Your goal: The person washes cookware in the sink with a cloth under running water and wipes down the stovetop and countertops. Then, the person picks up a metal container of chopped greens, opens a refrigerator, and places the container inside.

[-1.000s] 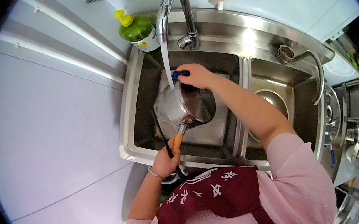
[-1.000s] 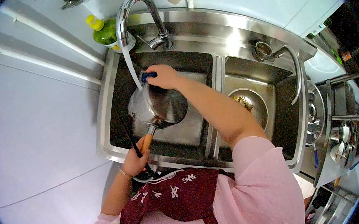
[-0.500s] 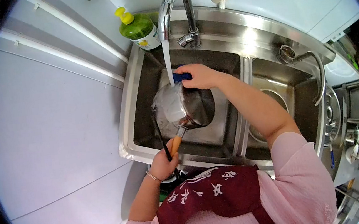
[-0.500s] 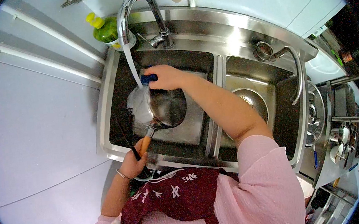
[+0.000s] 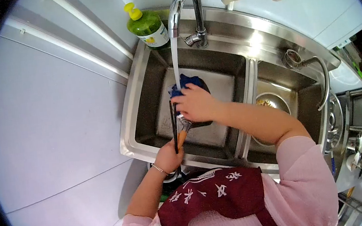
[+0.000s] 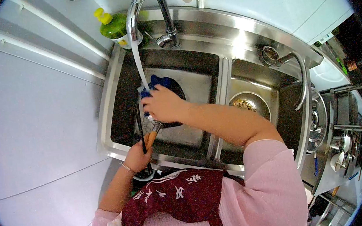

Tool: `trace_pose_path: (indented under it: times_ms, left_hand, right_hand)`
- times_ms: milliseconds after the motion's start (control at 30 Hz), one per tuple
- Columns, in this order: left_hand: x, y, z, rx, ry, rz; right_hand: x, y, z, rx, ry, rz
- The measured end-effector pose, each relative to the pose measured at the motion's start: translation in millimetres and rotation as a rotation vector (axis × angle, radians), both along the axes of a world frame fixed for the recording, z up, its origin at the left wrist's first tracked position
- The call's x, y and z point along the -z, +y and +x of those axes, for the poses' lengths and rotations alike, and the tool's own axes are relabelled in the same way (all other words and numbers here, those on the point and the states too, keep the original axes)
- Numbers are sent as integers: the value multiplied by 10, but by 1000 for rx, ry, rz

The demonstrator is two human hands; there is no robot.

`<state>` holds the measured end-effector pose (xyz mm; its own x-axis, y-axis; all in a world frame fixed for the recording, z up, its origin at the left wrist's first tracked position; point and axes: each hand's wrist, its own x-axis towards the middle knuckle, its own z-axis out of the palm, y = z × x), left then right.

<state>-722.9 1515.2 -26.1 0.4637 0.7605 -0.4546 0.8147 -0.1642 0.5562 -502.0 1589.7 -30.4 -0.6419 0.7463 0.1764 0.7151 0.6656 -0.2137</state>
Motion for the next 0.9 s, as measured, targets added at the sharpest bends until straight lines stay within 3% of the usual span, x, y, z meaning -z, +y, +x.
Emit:
trace_pose_path:
  times_ms: [100, 167, 333, 467, 533, 600, 700, 767, 800, 867, 900]
  left_hand:
    - [-172, -10, 69, -6, 41, -26]
    - [-230, -19, 78, -14, 52, -41]
    - [-154, -1, 21, 6, 48, -62]
    - [73, 37, -47, 7, -20, -52]
    - [89, 58, -37, 4, -26, -45]
    - [81, 46, -46, -16, -66, -81]
    - [-77, 35, -43, -89, -173, -236]
    - [-459, 73, 50, -220, -262, -513]
    - [-412, 75, 11, -209, -261, -513]
    - [-271, 58, -163, -327, -500, -604]
    - [-273, 61, -191, -355, -488, -584]
  right_hand:
    - [-29, 406, 78, 233, 50, -374]
    - [271, 752, 231, 287, 10, -402]
    - [176, 540, 74, 316, -180, -542]
    - [70, -115, -118, 128, -266, 86]
    - [109, -130, -92, 82, -210, 179]
    - [155, 109, -23, 46, 40, -94]
    - [-4, 625, 181, 348, 29, -604]
    - [401, 978, 471, 304, 112, -636]
    - [829, 1163, 655, 43, -47, -425]
    - [705, 902, 801, 746, 564, -1097]
    - [728, 781, 817, 747, 564, -1095]
